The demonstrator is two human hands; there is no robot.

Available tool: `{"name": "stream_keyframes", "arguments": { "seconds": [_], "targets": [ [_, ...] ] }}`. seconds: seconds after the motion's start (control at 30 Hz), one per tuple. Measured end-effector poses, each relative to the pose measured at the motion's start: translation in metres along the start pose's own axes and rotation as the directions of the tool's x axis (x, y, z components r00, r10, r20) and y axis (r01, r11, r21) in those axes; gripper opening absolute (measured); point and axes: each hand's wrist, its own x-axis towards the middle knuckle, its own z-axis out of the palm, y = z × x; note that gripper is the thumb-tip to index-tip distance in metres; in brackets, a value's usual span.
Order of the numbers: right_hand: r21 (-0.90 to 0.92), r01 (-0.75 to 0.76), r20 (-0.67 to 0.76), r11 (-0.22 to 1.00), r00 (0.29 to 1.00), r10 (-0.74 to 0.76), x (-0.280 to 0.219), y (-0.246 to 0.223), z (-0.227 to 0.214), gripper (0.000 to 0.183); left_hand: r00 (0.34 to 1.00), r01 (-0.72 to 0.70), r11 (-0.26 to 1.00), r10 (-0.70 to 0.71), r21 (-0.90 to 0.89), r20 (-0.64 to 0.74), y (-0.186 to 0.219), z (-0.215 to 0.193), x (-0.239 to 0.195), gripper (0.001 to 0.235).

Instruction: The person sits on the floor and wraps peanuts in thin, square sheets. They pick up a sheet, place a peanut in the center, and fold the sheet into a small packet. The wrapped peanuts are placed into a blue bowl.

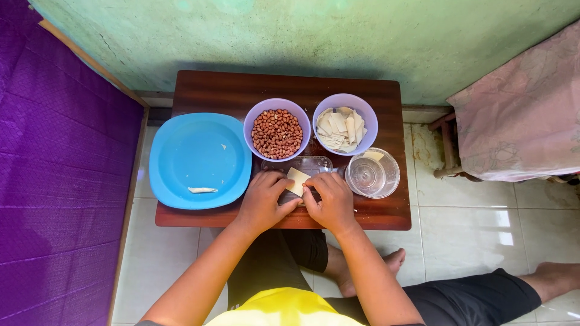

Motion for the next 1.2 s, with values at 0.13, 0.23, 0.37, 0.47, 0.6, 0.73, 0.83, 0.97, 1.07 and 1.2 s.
{"name": "stream_keyframes", "arguments": {
  "seconds": [0.13, 0.23, 0.37, 0.47, 0.6, 0.73, 0.83, 0.97, 1.07, 1.2],
  "targets": [
    [-0.008, 0.033, -0.030, 0.999, 0.999, -0.033, 0.001, -0.003, -0.001, 0.003, 1.000, 0.000, 1.000, 0.000, -0.003, -0.007, -0.003, 0.002, 0.001, 0.031],
    [0.032, -0.006, -0.024, 0.999, 1.000, 0.007, 0.002, -0.005, -0.002, 0.003, 1.000, -0.004, 1.000, 0.004, 0.005, -0.011, -0.005, 0.005, -0.001, 0.031],
    [0.044, -0.005, -0.007, 0.999, 1.000, 0.006, 0.002, -0.002, -0.002, 0.005, 0.998, -0.045, 0.996, 0.048, 0.075, -0.037, -0.004, 0.007, 0.001, 0.037],
    [0.038, 0.009, -0.009, 0.999, 1.000, -0.008, 0.002, -0.002, -0.003, 0.006, 0.998, -0.061, 0.993, 0.064, 0.100, -0.025, -0.002, 0.006, 0.001, 0.040],
    [0.031, 0.037, -0.004, 0.999, 0.999, -0.037, 0.003, -0.003, -0.006, 0.008, 0.997, -0.061, 0.992, 0.066, 0.111, -0.046, -0.003, 0.010, 0.001, 0.037],
    [0.047, 0.036, 0.002, 0.998, 0.999, -0.037, 0.003, -0.002, -0.008, 0.010, 0.992, -0.094, 0.992, 0.100, 0.081, -0.073, 0.001, 0.003, -0.001, 0.034],
    [0.050, 0.067, 0.010, 0.997, 0.998, -0.068, 0.002, 0.000, -0.007, 0.010, 0.984, -0.139, 0.990, 0.136, -0.023, -0.113, 0.001, -0.001, -0.001, 0.038],
    [0.050, 0.095, 0.020, 0.994, 0.995, -0.096, -0.002, 0.003, -0.004, 0.009, 0.988, -0.135, 0.989, 0.129, -0.063, -0.085, 0.003, -0.004, -0.002, 0.033],
    [0.051, 0.111, 0.025, 0.992, 0.993, -0.113, -0.003, 0.003, -0.004, 0.008, 0.987, -0.136, 0.988, 0.129, -0.070, -0.094, 0.002, -0.002, -0.002, 0.030],
    [0.039, 0.120, 0.043, 0.992, 0.992, -0.121, -0.002, 0.001, -0.004, 0.007, 0.976, -0.182, 0.982, 0.175, -0.049, -0.130, -0.001, 0.003, -0.003, 0.030]
  ]
}}
